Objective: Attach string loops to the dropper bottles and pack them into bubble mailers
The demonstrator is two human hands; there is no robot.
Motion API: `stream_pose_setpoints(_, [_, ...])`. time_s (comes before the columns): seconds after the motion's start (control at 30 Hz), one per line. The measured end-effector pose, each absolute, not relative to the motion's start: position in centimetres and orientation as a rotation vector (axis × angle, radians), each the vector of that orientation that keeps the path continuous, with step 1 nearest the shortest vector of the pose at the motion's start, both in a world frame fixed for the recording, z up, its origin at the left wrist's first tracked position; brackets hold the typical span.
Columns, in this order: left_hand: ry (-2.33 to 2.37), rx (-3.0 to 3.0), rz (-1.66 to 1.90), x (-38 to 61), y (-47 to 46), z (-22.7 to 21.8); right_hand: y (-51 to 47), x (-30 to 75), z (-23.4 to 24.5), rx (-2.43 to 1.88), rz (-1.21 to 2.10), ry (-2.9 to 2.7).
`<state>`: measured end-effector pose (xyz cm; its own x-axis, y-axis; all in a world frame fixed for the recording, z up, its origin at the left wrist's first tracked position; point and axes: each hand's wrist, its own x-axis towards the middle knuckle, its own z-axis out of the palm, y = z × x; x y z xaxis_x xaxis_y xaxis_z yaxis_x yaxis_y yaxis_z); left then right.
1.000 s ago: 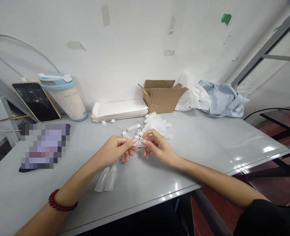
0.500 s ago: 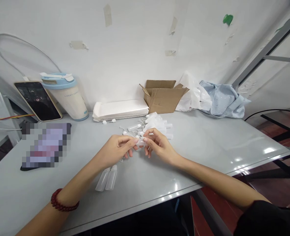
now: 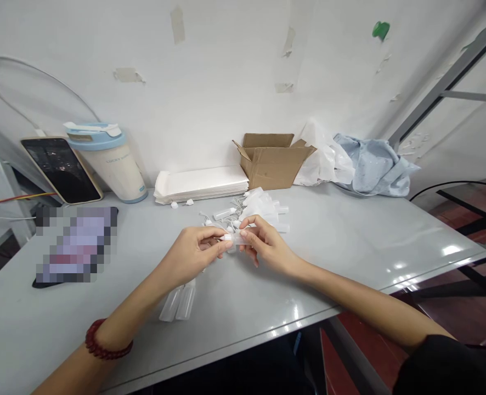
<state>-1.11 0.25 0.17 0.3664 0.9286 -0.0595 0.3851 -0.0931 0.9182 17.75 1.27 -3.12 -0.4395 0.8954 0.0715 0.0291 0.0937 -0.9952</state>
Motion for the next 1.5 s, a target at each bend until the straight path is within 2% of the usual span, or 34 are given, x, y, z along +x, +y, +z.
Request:
stream_pose_setpoints(0.17, [1.198, 1.626, 0.634, -1.3, 0.5, -0.1, 1.1, 17.7, -3.2, -0.943, 1.33, -1.701])
stream_pose_setpoints(0.4, [1.213, 1.431, 0.698, -1.4, 0.9, -0.3, 1.3, 18.1, -4.2, -0.946, 0.632, -2.094])
stream_pose_setpoints(0.53, [1.168, 1.449, 0.682, -1.3, 0.7, 0.0, 1.5, 18.4, -4.5, -0.889, 0.464, -2.154])
stream_pose_setpoints(0.67, [1.193, 1.558, 0.702, -1.3, 0.5, 0.4, 1.4, 18.5, -3.9, -0.908, 0.521, -2.16])
stream_pose_setpoints(0.77, [1.182, 1.615, 0.747, -1.2, 0.3, 0.5, 1.2, 18.4, -3.0, -0.957, 0.725, -2.098])
stream_pose_setpoints(1.0, [1.177, 1.641, 0.845, -0.6, -0.1, 0.4, 1.6, 18.5, -1.8, -0.969, 1.75, -1.523])
stream_pose_setpoints(1.07, [1.176, 1.639, 0.88, -0.5, -0.2, 0.3, 1.8, 18.5, -2.0, -0.912, 1.9, -1.413])
stream_pose_setpoints(1.17, [1.192, 1.637, 0.915, -0.5, -0.1, 0.3, 1.9, 18.5, -2.2, -0.866, 1.843, -1.434])
stream_pose_setpoints(1.5, [1.207, 1.635, 0.702, -1.2, 0.5, -0.1, 1.2, 18.2, -2.7, -0.985, 1.06, -1.885])
